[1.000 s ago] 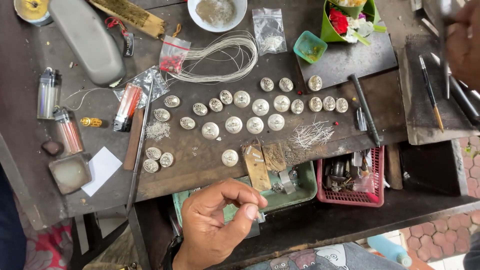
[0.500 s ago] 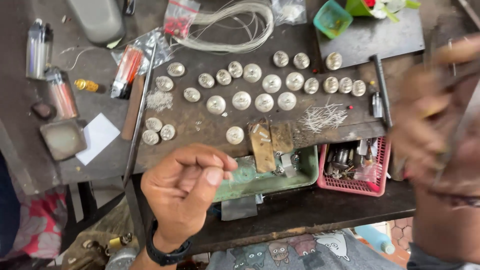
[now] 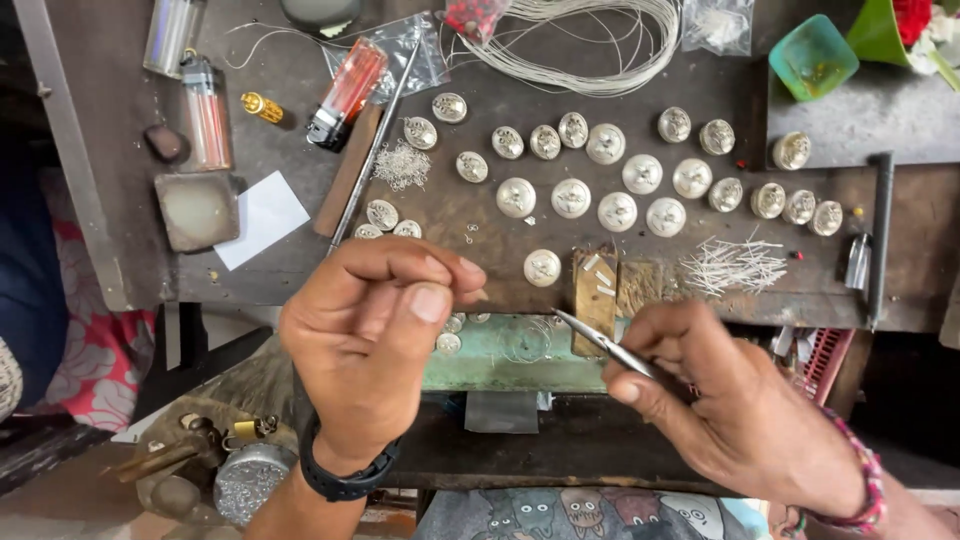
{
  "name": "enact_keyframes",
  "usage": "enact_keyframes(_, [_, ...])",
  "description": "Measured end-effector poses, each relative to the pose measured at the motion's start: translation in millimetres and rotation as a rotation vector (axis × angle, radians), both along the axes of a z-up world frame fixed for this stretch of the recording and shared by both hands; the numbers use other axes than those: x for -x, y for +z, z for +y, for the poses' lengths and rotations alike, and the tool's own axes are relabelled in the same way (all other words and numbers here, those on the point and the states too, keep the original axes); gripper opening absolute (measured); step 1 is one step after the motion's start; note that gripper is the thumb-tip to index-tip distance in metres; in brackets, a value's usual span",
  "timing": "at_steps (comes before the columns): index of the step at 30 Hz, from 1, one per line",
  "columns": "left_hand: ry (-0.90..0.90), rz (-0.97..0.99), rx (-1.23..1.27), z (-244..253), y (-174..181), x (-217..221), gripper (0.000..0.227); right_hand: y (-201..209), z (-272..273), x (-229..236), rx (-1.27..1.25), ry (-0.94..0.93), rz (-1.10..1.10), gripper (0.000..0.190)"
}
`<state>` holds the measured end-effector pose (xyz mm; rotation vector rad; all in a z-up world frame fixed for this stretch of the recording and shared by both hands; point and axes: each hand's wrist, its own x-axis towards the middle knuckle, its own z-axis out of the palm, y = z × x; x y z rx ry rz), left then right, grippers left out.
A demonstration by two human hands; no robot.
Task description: The person is assembling small silver jewelry pieces by placing tiny components onto a base and then using pliers to adjust or cut wire.
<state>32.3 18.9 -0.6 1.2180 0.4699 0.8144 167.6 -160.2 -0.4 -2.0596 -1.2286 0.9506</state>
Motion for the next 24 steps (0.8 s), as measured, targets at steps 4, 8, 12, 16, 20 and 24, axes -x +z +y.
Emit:
enact_keyframes(4, [0.054,0.401,-0.476,5.6,10.3,-3.0,0.002,-7.5,-4.1,-2.6,-0.108,-0.034,0.053,0.019])
enact_keyframes(8, [0.031,0.474,-0.712,12.6,7.2,-6.2,0.008,3.3,-0.5,-0.6,-0.282,-0.102,0.139,0.02])
enact_keyframes(12, [-0.068,0.577,-0.91,16.5,2.1,-5.8,0.009,9.5,-0.3,3.0,-0.255,-0.225,0.26,0.02])
enact_keyframes(16, [-0.061,0.636,-1.039,13.9,-1.2,-5.7,0.013,6.3,-1.6,2.0,-0.269,-0.214,0.271,0.021])
enact_keyframes(20, [-0.07,0.556,-0.996,12.5,5.7,-4.8,0.012,0.0,-6.4,-0.1,-0.287,-0.141,0.267,0.022])
enact_keyframes(24, [-0.084,0.454,-0.59,7.5,14.1,-2.8,0.005,-8.3,-5.1,6.4,-0.431,-0.262,0.659,0.018])
